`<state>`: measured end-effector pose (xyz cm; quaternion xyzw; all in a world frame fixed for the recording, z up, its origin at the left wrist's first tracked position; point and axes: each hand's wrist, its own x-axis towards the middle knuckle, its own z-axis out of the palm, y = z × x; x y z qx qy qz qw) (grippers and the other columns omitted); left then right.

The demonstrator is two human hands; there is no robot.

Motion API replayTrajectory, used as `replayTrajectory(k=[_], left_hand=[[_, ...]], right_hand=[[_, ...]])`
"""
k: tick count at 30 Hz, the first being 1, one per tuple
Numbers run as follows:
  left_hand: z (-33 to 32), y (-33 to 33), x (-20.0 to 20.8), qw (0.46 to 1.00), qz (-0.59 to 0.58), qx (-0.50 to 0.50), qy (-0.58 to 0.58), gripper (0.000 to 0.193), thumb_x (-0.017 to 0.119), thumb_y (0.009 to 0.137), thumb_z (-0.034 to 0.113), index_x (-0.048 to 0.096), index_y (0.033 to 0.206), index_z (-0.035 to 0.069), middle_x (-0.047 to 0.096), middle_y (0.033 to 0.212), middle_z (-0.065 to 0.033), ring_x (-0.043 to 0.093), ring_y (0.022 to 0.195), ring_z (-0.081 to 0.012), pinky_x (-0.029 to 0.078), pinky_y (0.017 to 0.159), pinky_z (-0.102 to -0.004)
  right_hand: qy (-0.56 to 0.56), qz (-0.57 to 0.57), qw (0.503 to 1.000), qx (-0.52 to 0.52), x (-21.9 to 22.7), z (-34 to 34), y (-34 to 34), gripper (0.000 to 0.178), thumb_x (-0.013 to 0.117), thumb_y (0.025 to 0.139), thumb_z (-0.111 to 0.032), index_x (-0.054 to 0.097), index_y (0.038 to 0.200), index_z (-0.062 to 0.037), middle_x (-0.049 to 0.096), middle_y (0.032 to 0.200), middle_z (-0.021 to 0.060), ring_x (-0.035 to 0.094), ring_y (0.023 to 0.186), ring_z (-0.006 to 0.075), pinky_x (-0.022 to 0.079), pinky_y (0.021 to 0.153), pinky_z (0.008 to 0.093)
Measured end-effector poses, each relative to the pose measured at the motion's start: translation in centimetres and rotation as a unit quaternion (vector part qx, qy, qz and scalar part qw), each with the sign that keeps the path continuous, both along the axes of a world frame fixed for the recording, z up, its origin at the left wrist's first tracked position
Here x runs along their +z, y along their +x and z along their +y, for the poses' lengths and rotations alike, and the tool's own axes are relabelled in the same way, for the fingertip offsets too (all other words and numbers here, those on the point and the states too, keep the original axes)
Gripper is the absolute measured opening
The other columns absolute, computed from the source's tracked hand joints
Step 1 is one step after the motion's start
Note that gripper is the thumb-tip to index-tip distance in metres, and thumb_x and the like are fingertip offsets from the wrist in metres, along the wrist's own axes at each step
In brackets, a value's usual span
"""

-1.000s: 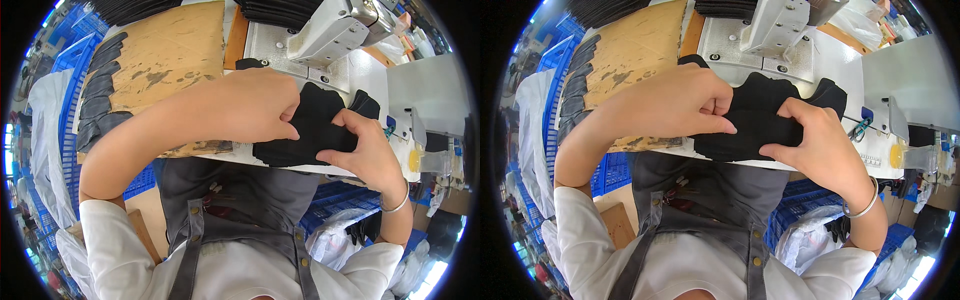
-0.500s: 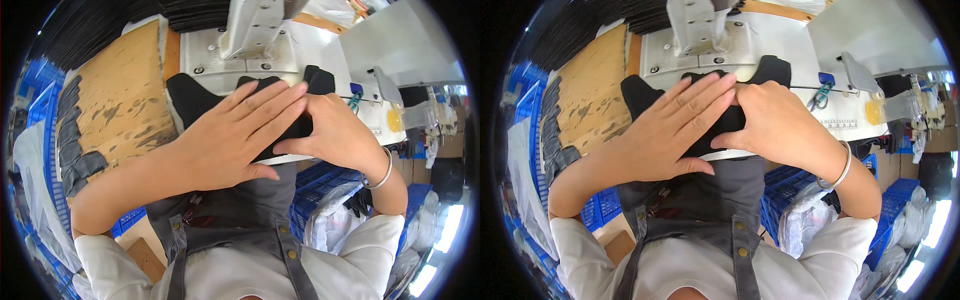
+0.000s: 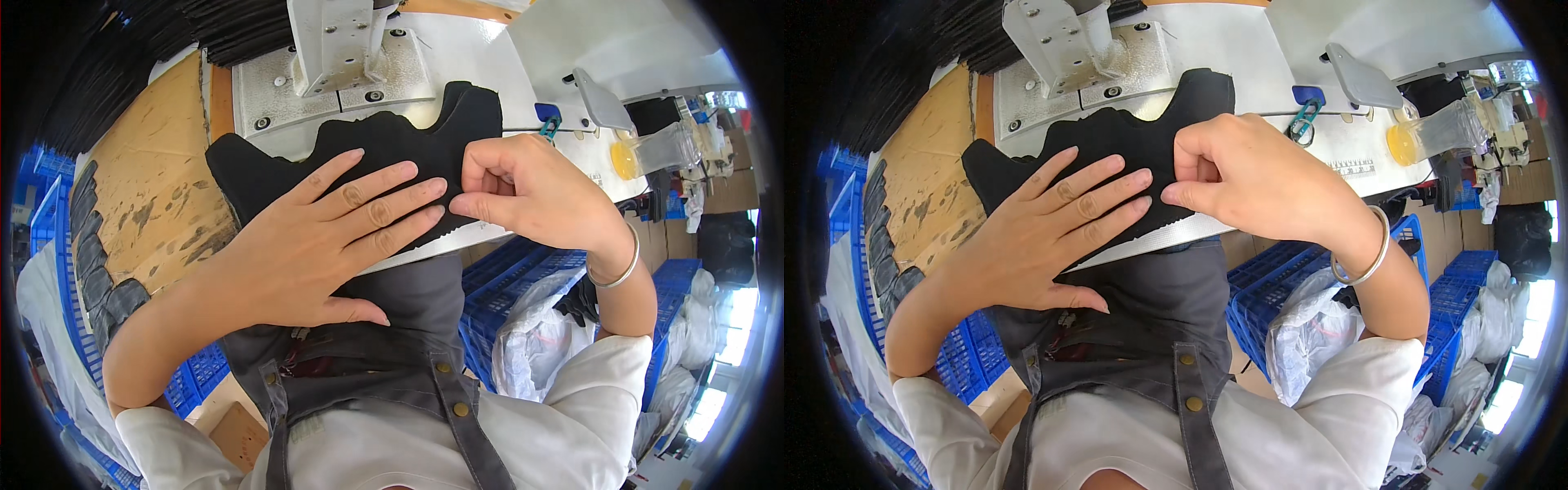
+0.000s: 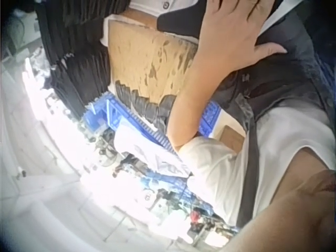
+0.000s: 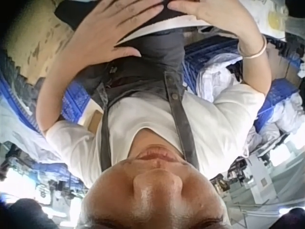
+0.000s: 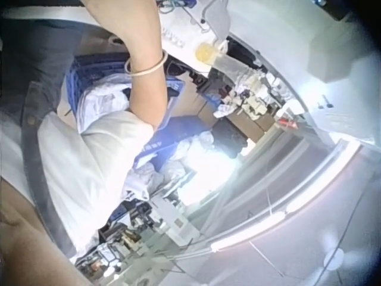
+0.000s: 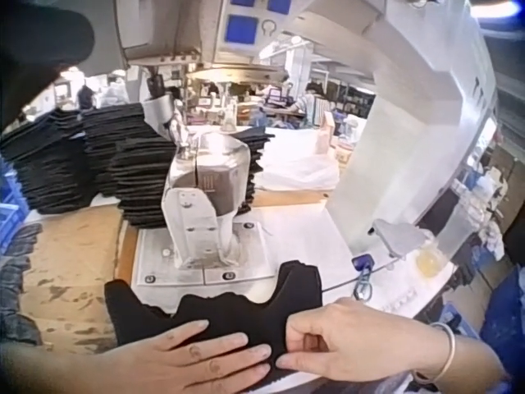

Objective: The user is seen aligning and preparing black shoe upper components for assembly in a manufacturing setting.

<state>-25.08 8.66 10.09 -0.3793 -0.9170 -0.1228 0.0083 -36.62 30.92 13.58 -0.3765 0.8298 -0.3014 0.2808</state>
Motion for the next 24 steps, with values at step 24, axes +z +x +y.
replayTrajectory(k=[24], left_hand=[[-0.6,-0.3,0.1,0.981,-0.101,0.024,0.164,0.096,0.066,0.08,0.051,0.016,0.148,0.004,0.037,0.146,-0.0129,0.032,0.137,-0.0296,0.018,0.111,-0.053]], right_hand=[[-0.072,0.47,0.859,0.189,-1.0,1.8,1.3,0.038,0.073,0.069,-0.017,0.065,0.103,-0.0039,0.061,0.116,0.0091,0.058,0.107,0.0265,0.05,0.089,0.037]])
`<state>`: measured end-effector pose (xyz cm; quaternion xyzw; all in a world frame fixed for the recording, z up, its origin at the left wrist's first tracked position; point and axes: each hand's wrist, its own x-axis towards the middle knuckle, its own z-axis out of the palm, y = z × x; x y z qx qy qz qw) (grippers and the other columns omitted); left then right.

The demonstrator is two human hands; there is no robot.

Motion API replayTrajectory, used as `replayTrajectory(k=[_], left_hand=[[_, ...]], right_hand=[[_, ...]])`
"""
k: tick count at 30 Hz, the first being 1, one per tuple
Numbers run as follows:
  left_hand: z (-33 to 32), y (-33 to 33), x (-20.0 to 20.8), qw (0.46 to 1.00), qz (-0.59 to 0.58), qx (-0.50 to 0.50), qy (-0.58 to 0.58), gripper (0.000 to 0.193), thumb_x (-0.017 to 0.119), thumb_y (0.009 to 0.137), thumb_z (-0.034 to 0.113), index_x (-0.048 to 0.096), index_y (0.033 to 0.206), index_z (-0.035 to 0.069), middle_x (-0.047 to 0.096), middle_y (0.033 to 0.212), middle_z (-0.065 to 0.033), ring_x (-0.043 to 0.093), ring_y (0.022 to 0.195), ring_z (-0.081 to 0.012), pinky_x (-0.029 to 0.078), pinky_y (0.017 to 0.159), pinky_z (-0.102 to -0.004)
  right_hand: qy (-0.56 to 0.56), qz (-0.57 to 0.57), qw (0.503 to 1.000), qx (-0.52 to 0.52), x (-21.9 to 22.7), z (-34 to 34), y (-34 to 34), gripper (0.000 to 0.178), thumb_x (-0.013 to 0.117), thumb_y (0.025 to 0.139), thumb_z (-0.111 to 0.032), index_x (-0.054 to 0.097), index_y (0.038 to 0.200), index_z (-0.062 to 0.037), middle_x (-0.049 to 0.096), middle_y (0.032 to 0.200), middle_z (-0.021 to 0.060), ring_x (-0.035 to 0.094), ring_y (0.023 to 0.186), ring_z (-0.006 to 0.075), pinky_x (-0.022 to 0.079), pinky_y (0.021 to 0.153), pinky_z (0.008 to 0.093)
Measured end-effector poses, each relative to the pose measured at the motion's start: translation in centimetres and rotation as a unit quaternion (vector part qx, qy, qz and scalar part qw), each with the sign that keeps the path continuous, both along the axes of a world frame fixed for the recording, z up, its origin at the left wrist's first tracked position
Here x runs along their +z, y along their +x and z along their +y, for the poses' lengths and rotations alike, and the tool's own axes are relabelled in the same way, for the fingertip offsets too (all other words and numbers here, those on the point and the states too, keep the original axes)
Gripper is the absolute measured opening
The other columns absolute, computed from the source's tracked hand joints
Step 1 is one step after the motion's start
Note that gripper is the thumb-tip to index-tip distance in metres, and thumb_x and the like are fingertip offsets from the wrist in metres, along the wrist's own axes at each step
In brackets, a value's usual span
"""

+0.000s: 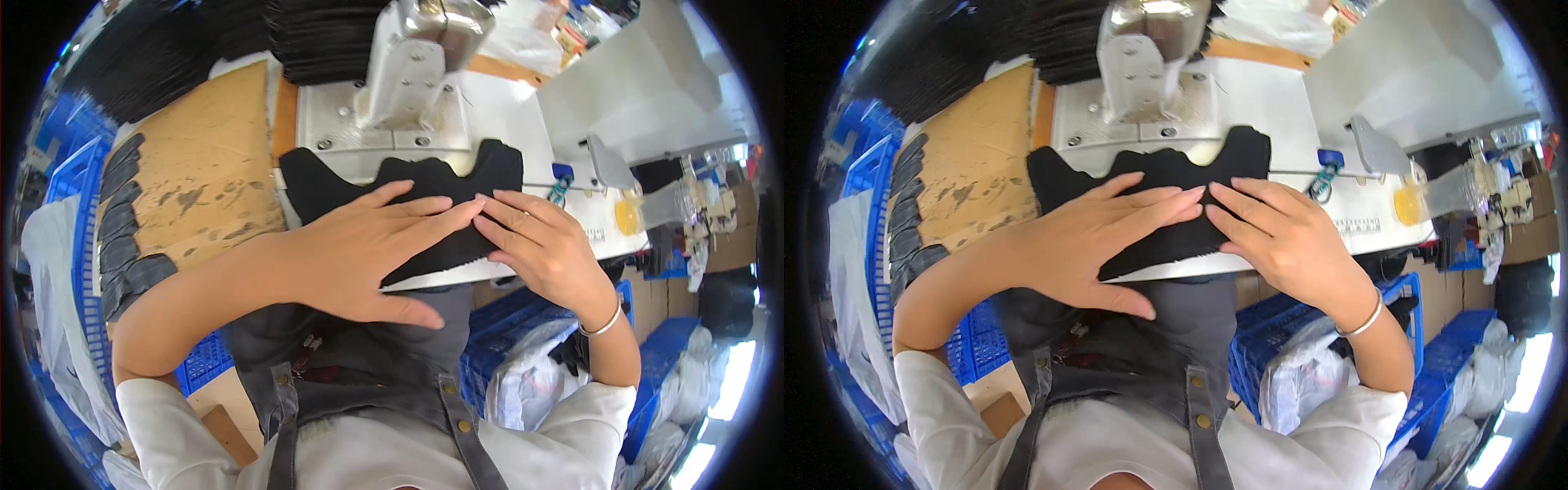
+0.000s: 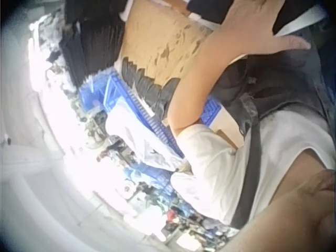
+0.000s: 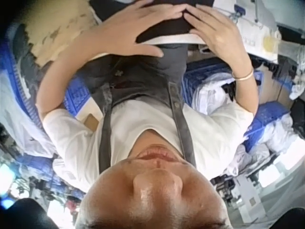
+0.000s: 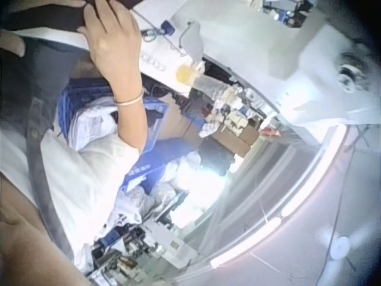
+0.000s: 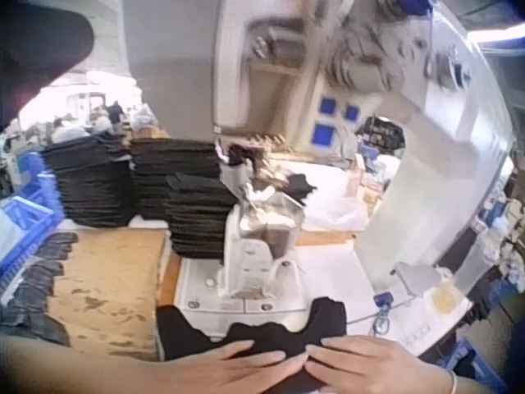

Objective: The user is seen aligning and preparing black shoe upper components for assembly in a manufacturing setting.

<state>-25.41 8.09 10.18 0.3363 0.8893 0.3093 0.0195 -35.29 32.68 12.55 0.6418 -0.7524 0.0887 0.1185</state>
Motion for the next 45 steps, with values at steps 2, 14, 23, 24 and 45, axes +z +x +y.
replayTrajectory(k=[2,14,23,24,45], left_hand=[[0.2,-0.1,0.3,0.999,-0.029,0.009,0.015,0.093,0.064,0.083,0.049,0.015,0.148,0.004,0.037,0.145,-0.0132,0.033,0.136,-0.0295,0.018,0.112,-0.0531],[-7.6,6.9,9.6,0.824,0.386,0.372,-0.184,0.04,0.057,0.073,0.001,0.062,0.112,0.001,0.066,0.107,-0.0149,0.065,0.096,-0.0296,0.051,0.082,-0.0371],[-14.1,-10.4,11.8,0.69,0.471,0.427,-0.345,0.025,0.057,0.077,0.002,0.067,0.096,0.014,0.068,0.084,-0.01,0.067,0.082,-0.0264,0.055,0.063,-0.0357],[-11.5,-11.5,11.4,0.731,0.44,0.388,-0.349,0.019,0.06,0.074,0.006,0.068,0.09,0.014,0.067,0.079,-0.0111,0.067,0.082,-0.0271,0.055,0.065,-0.0356],[-19.8,28.7,-1.3,0.642,0.096,0.756,-0.082,0.013,0.065,0.075,0.009,0.064,0.087,0.002,0.064,0.088,-0.0113,0.06,0.087,-0.0295,0.046,0.081,-0.0367]], right_hand=[[0.021,-0.014,1.0,0.006,1.0,-0.4,0.0,0.035,0.072,0.069,-0.017,0.066,0.101,-0.0035,0.064,0.111,0.0085,0.059,0.105,0.025,0.05,0.089,0.039],[-0.17,0.045,0.984,0.019,2.4,-2.8,2.6,0.041,0.07,0.072,-0.015,0.063,0.11,-0.003,0.062,0.12,0.0147,0.06,0.104,0.0301,0.046,0.092,0.0424],[-0.16,-0.008,0.984,0.073,1.2,-3.8,3.1,0.04,0.07,0.061,-0.001,0.064,0.1,0.002,0.062,0.113,0.0157,0.059,0.101,0.0316,0.049,0.086,0.0384],[-0.147,-0.016,0.988,0.054,0.9,-3.5,2.7,0.04,0.07,0.061,-0.001,0.064,0.1,0.002,0.062,0.113,0.0155,0.059,0.101,0.0316,0.049,0.086,0.0383],[-0.049,-0.143,0.963,0.226,1.7,-16.4,6.8,0.024,0.07,0.071,-0.008,0.064,0.094,-0.004,0.06,0.086,0.0101,0.06,0.082,0.029,0.049,0.077,0.0395]])
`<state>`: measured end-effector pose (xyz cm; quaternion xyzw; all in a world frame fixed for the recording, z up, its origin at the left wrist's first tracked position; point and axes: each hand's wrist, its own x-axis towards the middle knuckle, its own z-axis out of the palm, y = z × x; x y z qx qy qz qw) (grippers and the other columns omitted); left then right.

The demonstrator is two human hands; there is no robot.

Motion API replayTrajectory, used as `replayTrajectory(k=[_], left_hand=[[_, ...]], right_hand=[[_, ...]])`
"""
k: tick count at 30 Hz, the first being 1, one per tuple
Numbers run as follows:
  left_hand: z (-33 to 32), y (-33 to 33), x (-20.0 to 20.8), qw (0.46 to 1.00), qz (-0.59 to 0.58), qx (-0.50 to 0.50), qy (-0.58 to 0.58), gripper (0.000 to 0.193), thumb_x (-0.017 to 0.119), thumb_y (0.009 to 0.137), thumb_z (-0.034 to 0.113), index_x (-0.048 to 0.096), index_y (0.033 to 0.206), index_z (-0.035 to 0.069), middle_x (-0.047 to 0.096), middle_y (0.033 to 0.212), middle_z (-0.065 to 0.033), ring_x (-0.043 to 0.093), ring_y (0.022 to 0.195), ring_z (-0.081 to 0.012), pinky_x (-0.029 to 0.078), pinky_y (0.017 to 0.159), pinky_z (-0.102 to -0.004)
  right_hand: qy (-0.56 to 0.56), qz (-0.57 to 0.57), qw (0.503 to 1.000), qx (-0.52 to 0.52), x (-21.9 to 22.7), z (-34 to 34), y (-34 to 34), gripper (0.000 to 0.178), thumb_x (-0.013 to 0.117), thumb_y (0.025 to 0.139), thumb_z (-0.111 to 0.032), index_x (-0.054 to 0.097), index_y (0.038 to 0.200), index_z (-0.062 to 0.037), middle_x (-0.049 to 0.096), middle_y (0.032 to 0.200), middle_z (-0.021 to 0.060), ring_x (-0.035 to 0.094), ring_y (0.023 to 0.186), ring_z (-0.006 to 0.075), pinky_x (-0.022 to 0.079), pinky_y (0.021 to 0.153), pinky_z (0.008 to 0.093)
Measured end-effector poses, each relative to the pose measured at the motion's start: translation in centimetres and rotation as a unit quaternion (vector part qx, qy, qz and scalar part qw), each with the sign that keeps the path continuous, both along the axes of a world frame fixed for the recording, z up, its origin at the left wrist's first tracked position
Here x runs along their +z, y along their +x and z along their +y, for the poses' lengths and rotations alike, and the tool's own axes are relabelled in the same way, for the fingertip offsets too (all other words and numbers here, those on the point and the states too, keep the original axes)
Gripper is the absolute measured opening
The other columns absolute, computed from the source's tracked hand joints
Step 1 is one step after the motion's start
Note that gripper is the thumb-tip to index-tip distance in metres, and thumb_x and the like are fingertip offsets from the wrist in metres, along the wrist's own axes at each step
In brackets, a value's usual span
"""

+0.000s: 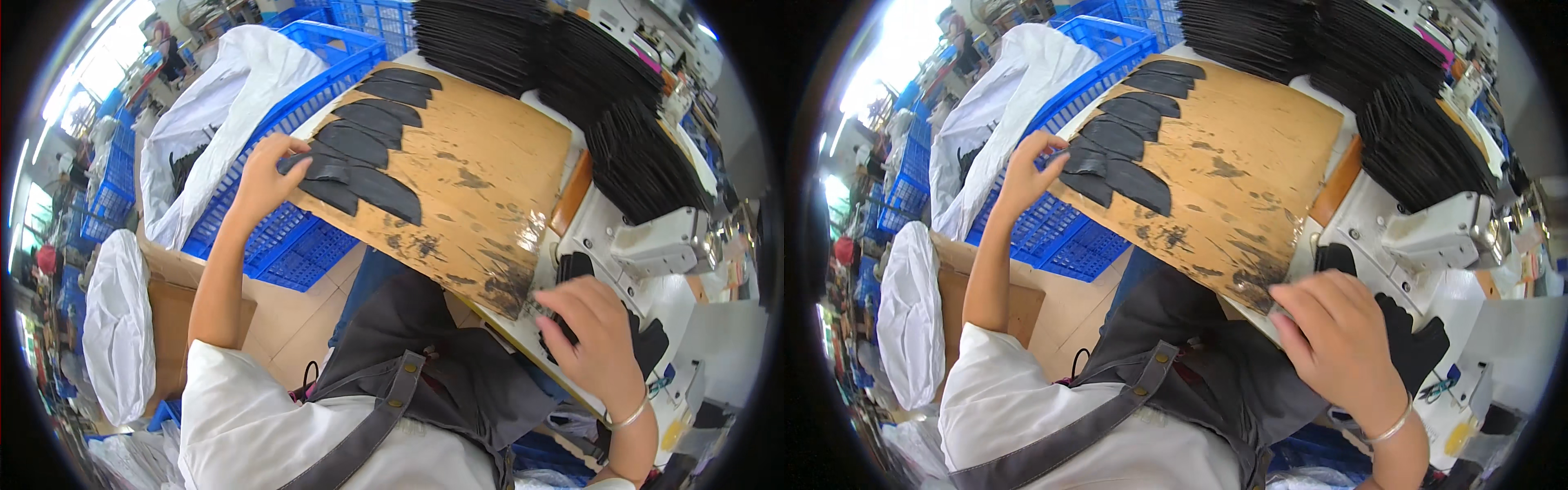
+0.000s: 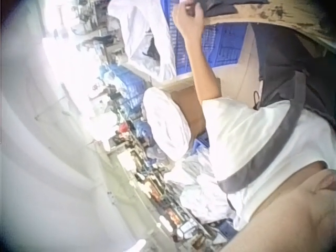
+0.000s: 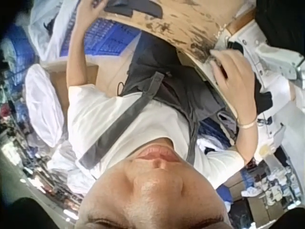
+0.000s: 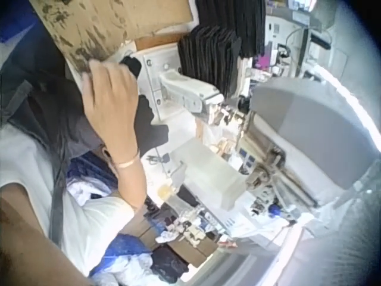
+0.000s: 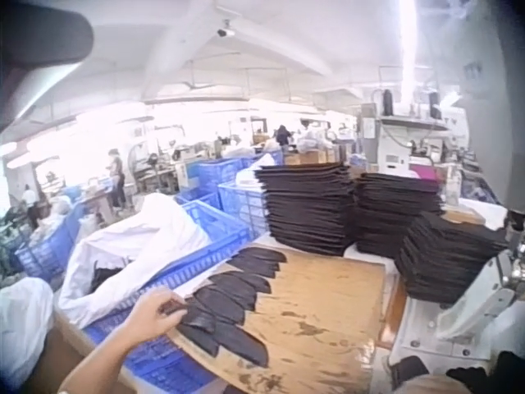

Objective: The user is seen aligning and preparing black shoe upper components for assembly in a manufacturing setting.

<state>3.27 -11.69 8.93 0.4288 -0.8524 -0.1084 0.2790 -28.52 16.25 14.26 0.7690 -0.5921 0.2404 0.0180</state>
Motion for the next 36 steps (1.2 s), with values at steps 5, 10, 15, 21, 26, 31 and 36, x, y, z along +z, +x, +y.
replayTrajectory(k=[5,10,15,21,26,31,36], left_hand=[[0.4,2.7,-1.9,0.98,-0.014,-0.092,-0.173,0.031,0.073,0.072,0.013,0.064,0.1,0.007,0.062,0.108,-0.0079,0.056,0.104,-0.0274,0.041,0.09,-0.0368],[-0.8,-0.2,-2.1,0.96,-0.021,-0.198,-0.194,0.028,0.074,0.069,0.015,0.063,0.094,0.008,0.061,0.1,-0.0052,0.057,0.098,-0.0246,0.041,0.086,-0.0358],[-2.2,-0.6,-2.8,0.958,-0.046,-0.213,-0.188,0.016,0.07,0.068,0.011,0.061,0.082,0.009,0.06,0.088,-0.0047,0.057,0.085,-0.0228,0.041,0.081,-0.0341],[-4.7,1.8,-4.4,0.937,0.335,0.091,0.043,0.012,0.068,0.08,0.016,0.062,0.08,0.006,0.06,0.075,-0.0016,0.057,0.065,-0.0125,0.044,0.059,-0.027],[-9.0,7.5,-4.3,0.761,0.624,0.174,0.046,0.019,0.07,0.085,0.018,0.06,0.093,0.004,0.06,0.076,-0.0024,0.056,0.061,-0.0097,0.046,0.055,-0.0246],[-7.6,7.6,-1.8,0.788,0.592,0.165,-0.031,0.027,0.074,0.081,0.01,0.056,0.1,0.001,0.061,0.083,-0.004,0.057,0.066,-0.0086,0.046,0.058,-0.0222],[0.6,-0.6,3.5,0.823,0.55,-0.068,0.128,0.04,0.071,0.08,0.001,0.05,0.113,0.0,0.064,0.1,-0.0108,0.061,0.088,-0.0133,0.049,0.075,-0.025]], right_hand=[[0.068,-0.017,0.991,0.111,-1.1,-9.2,3.6,0.012,0.066,0.078,-0.01,0.061,0.087,-0.0043,0.058,0.084,0.0094,0.058,0.08,0.0276,0.047,0.071,0.0374],[0.02,0.054,0.985,0.162,-4.0,-16.8,7.8,0.013,0.066,0.078,-0.012,0.061,0.087,-0.0044,0.057,0.092,0.0085,0.056,0.09,0.0251,0.047,0.076,0.0352],[0.025,0.075,0.979,0.185,-6.1,-19.0,9.6,0.016,0.067,0.077,-0.012,0.061,0.088,-0.0034,0.056,0.097,0.0086,0.054,0.097,0.025,0.046,0.081,0.0351],[0.009,0.051,0.985,0.165,-6.0,-19.4,10.0,0.017,0.066,0.076,-0.012,0.063,0.09,-0.0016,0.056,0.097,0.0095,0.054,0.097,0.0261,0.046,0.082,0.0372],[0.016,-0.012,0.987,0.159,-6.7,-19.6,9.2,0.015,0.066,0.075,-0.004,0.059,0.087,-0.0022,0.053,0.089,0.0119,0.056,0.087,0.0282,0.047,0.076,0.0366],[0.021,-0.014,0.996,0.091,-6.2,-18.9,9.5,0.03,0.067,0.073,-0.002,0.053,0.099,-0.0045,0.051,0.086,0.0119,0.055,0.086,0.0295,0.047,0.074,0.038],[-0.053,-0.068,0.994,0.074,-2.6,-16.7,8.7,0.044,0.072,0.072,-0.007,0.049,0.11,-0.0026,0.055,0.095,0.011,0.057,0.092,0.0284,0.048,0.079,0.0357]])
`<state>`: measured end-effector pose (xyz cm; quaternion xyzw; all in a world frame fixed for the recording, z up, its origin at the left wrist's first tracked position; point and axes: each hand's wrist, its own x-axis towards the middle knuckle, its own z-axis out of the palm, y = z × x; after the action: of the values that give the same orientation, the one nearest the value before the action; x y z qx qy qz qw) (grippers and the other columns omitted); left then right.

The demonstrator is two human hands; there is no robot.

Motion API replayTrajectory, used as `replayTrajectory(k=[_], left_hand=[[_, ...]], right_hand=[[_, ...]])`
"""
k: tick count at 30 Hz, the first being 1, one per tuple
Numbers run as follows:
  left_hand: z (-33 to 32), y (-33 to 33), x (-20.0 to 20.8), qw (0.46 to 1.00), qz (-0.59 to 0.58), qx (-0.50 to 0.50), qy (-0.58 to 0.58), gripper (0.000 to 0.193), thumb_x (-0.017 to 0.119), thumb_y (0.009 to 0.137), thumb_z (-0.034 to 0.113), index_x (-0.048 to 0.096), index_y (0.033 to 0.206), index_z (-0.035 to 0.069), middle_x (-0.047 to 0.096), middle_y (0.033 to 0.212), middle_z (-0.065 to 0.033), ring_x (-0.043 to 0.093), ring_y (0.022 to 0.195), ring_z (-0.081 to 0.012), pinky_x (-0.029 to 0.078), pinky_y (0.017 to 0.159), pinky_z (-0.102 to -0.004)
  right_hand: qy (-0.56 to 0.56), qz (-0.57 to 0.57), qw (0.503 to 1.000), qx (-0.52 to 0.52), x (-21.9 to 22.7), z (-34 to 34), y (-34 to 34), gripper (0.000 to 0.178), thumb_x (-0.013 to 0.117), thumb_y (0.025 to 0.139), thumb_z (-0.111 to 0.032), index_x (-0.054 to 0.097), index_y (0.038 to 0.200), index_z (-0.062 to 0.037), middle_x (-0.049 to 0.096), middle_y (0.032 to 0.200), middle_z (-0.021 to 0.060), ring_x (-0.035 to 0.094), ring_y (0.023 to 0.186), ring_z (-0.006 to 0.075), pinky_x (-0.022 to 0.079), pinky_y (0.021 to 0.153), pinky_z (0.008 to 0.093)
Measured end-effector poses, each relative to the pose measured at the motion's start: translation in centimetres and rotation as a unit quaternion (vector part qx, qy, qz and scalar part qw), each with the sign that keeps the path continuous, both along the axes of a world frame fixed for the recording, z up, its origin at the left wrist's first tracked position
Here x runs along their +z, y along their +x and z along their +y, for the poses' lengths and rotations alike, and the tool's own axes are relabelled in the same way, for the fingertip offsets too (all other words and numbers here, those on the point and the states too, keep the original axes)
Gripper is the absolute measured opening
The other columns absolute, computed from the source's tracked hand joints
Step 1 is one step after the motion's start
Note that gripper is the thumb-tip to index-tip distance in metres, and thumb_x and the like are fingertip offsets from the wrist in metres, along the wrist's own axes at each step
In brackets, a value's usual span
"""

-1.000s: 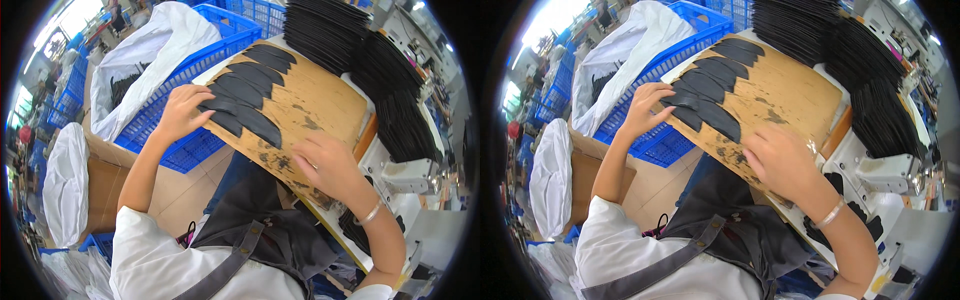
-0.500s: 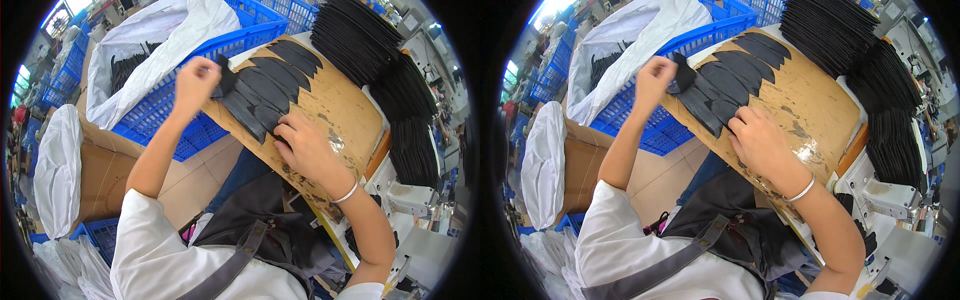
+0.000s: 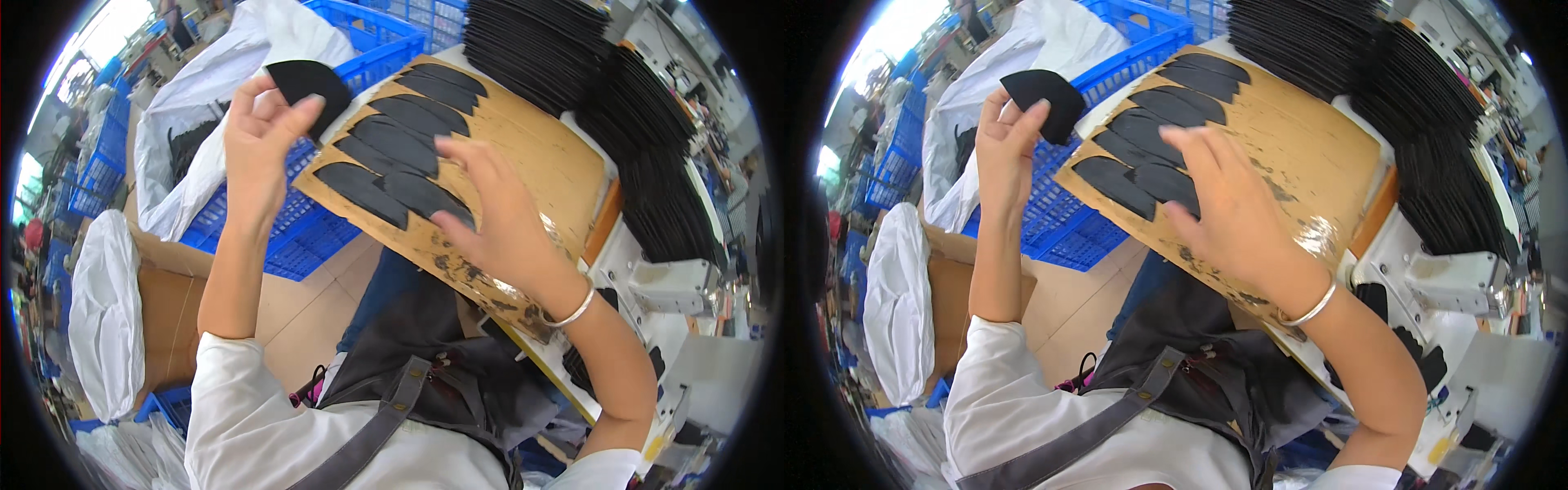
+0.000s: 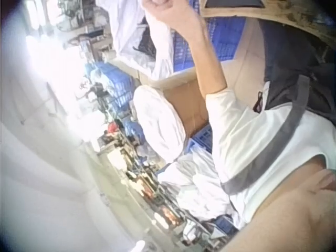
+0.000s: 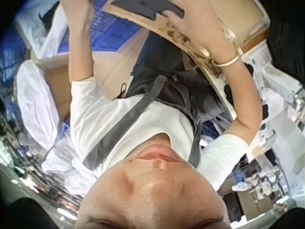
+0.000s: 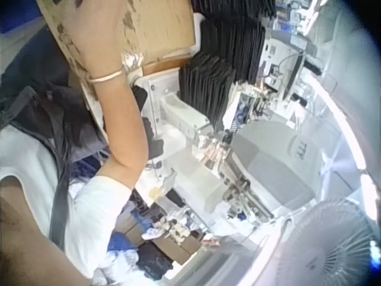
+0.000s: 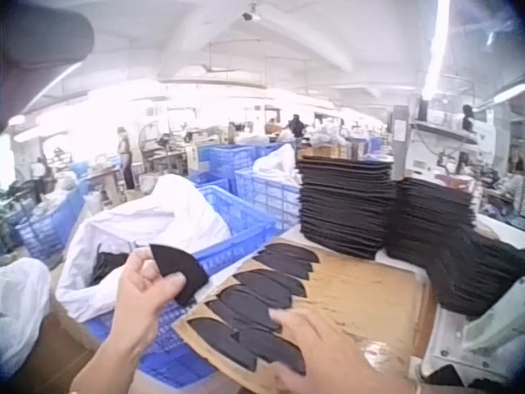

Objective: The user is seen aligning and preparing black shoe upper components for assembly in a manufacturing setting.

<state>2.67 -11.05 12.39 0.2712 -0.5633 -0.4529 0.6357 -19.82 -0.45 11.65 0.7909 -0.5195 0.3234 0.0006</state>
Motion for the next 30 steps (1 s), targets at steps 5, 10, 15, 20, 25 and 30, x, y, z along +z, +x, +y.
replayTrajectory(k=[5,10,15,20,25,30], left_hand=[[6.5,-8.1,2.6,0.914,0.054,-0.387,0.104,0.052,0.07,0.08,0.001,0.046,0.126,0.0,0.063,0.111,-0.0097,0.06,0.102,-0.015,0.047,0.092,-0.0281],[10.1,-15.0,2.4,0.854,-0.154,-0.47,0.16,0.031,0.071,0.083,0.008,0.061,0.111,0.0,0.066,0.098,-0.004,0.061,0.088,-0.0081,0.049,0.081,-0.022],[14.4,-22.4,1.5,0.73,-0.344,-0.584,0.082,0.016,0.069,0.085,0.013,0.06,0.091,0.001,0.059,0.079,0.0041,0.051,0.067,-0.0018,0.042,0.058,-0.0182],[18.2,-27.6,-0.1,0.671,-0.438,-0.575,-0.164,0.038,0.073,0.082,0.031,0.053,0.07,0.001,0.045,0.054,0.0,0.037,0.051,-0.0048,0.03,0.045,-0.0254],[19.8,-28.6,-0.2,0.65,-0.501,-0.54,-0.188,0.044,0.078,0.074,0.033,0.049,0.064,0.001,0.04,0.049,-0.0029,0.034,0.047,-0.0088,0.029,0.045,-0.028],[20.3,-28.7,0.4,0.633,-0.536,-0.531,-0.175,0.045,0.08,0.073,0.032,0.047,0.064,0.002,0.038,0.049,-0.0025,0.032,0.048,-0.0091,0.028,0.045,-0.0285]], right_hand=[[0.177,-0.342,0.917,0.108,1.3,5.3,-3.1,0.04,0.076,0.078,-0.014,0.056,0.109,0.0,0.063,0.103,0.0066,0.059,0.096,0.0124,0.049,0.08,0.0264],[0.293,-0.516,0.795,-0.126,4.0,15.9,-9.0,0.027,0.07,0.083,-0.008,0.057,0.105,0.0003,0.062,0.083,0.0003,0.059,0.071,0.0058,0.051,0.065,0.0209],[0.361,-0.434,0.779,-0.271,4.8,24.8,-14.1,0.023,0.071,0.083,-0.014,0.06,0.098,-0.0001,0.061,0.075,-0.0017,0.055,0.063,0.0036,0.048,0.056,0.0197],[0.339,-0.362,0.8,-0.337,3.2,29.2,-15.2,0.021,0.076,0.076,-0.009,0.06,0.084,0.0004,0.057,0.069,-0.0011,0.05,0.059,0.0033,0.041,0.052,0.02],[0.311,-0.294,0.831,-0.355,1.7,30.2,-15.6,0.027,0.079,0.072,-0.011,0.058,0.082,0.0023,0.053,0.065,0.002,0.045,0.061,0.0056,0.041,0.055,0.0243],[0.296,-0.244,0.848,-0.366,1.4,30.1,-15.7,0.033,0.08,0.069,-0.014,0.057,0.083,0.0035,0.052,0.065,0.0072,0.043,0.063,0.0089,0.041,0.058,0.0276]])
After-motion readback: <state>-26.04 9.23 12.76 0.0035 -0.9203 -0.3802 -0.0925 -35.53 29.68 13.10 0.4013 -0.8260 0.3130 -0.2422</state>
